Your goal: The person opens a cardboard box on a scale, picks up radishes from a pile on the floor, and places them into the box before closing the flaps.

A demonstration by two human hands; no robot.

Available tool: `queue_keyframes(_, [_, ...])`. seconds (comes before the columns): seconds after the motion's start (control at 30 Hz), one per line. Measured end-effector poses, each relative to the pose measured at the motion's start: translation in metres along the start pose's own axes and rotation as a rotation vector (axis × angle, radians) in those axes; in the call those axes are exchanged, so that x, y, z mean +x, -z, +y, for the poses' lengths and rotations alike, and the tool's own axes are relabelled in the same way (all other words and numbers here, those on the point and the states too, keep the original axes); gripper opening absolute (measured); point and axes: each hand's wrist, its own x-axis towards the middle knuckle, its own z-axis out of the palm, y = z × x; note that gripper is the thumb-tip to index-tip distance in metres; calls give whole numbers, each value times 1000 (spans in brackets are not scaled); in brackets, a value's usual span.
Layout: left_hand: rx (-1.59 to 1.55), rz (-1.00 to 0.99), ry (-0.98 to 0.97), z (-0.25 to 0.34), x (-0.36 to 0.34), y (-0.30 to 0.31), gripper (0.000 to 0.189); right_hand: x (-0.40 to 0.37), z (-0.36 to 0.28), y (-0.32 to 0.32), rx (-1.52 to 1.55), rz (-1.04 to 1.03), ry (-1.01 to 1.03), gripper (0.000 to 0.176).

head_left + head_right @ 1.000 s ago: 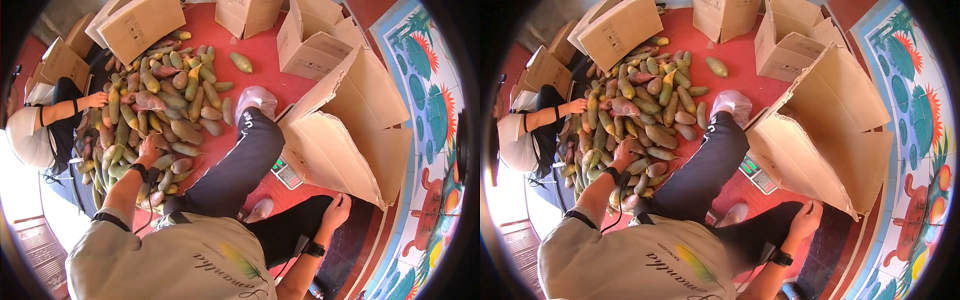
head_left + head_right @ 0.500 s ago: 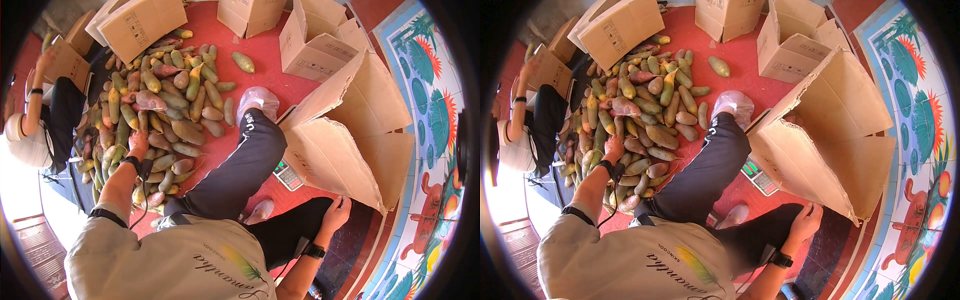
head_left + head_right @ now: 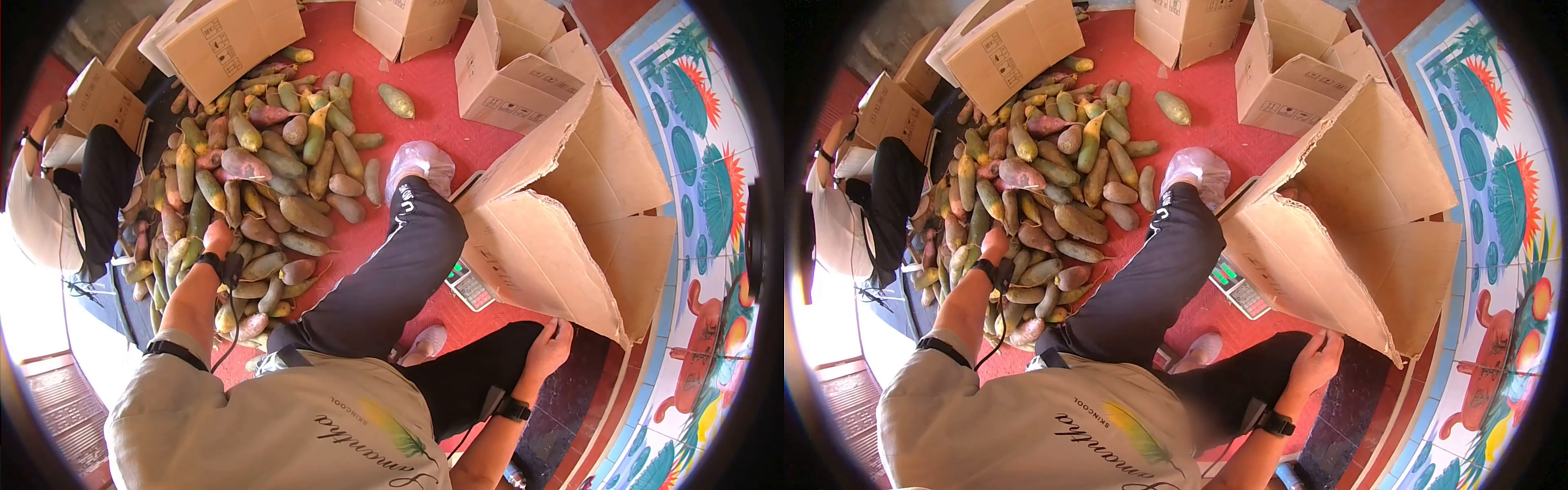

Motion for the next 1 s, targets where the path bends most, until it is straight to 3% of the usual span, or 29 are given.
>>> queue_keyframes(0.2, [27, -108, 21, 0, -6, 11, 26, -2, 4, -2, 7, 3, 5, 13])
queue_keyframes(0.27, [266, -119, -143, -12, 11, -5, 25, -2, 5, -2, 6, 12, 10, 13])
queue_keyframes(0.4, [392, -153, -305, -34, 46, -23, 19, -2, 6, -4, 18, 17, 5, 13])
queue_keyframes(0.5, [552, -296, -974, -35, 51, 12, 23, -2, 9, -5, 11, 21, 16, 13])
queue_keyframes(0.53, [555, -288, -975, -31, 38, 25, 23, -2, 9, -5, 7, 20, 18, 13])
queue_keyframes(0.6, [-787, -255, -475, -13, -1, 47, 15, -1, 4, -4, 13, 46, 18, 14])
queue_keyframes(0.63, [-1041, -243, -304, 7, -29, 66, 11, 0, 2, -3, 16, 66, 21, 15])
queue_keyframes(0.67, [-1039, -245, -315, 9, -30, 68, 11, -1, -1, -2, 13, 73, 14, 15])
queue_keyframes(0.73, [-1436, -182, -273, 13, -29, 69, 9, -1, -4, 2, 49, 30, -29, 12])
queue_keyframes(0.9, [-1374, -85, -390, 44, -51, 95, 10, -3, -2, 4, 86, 49, -57, 12])
queue_keyframes(1.0, [-1503, -170, -450, 68, -72, 115, 11, -3, -6, 8, 91, 120, -14, 11])
